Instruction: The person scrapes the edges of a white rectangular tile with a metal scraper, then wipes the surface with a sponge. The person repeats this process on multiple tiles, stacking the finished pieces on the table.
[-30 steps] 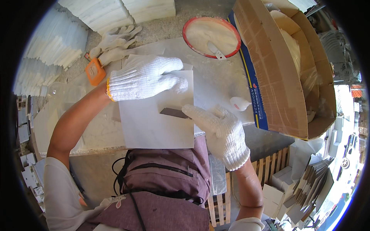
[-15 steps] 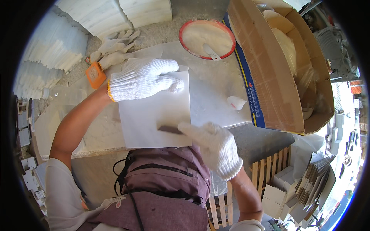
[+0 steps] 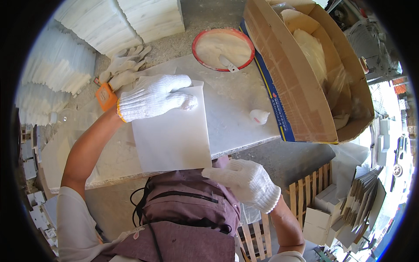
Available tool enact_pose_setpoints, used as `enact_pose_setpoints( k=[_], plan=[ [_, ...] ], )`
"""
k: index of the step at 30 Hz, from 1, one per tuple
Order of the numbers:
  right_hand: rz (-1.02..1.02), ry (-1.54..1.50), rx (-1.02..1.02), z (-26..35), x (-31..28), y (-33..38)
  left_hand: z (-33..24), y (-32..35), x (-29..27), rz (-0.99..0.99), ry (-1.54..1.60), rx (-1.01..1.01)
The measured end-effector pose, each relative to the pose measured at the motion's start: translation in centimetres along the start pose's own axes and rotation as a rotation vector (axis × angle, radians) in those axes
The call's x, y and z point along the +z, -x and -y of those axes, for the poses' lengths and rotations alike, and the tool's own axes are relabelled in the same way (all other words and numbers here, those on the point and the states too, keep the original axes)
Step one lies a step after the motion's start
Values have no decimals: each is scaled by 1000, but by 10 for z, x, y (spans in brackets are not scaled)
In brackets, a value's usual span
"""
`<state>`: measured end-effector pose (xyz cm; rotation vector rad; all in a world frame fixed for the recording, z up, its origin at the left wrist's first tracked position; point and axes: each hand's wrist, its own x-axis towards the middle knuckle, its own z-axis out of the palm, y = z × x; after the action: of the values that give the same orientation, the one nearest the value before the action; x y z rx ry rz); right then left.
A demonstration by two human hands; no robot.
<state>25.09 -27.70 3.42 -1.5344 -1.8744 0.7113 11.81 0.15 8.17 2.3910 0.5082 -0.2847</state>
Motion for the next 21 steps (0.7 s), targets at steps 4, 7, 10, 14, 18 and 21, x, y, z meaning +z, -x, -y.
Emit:
enact_pose_setpoints(
  k=[4,7,10,14,18,21],
  plan=[
    [-503,-1009,333,-6,19,35,-3,5,-10,25,117,9],
    [-802,-1102,523,7,34,22,-14,18,-33,46,279,23],
    [-942,-1180,544,9,35,19,-36,44,-57,-192,402,-47],
    [-1000,-1218,484,10,36,8,-68,93,-70,-470,260,100],
    [-951,-1213,430,10,46,-4,-60,111,-30,-725,-387,521],
    [-906,-1176,429,16,45,-11,-44,112,6,-714,-761,605]
  ],
)
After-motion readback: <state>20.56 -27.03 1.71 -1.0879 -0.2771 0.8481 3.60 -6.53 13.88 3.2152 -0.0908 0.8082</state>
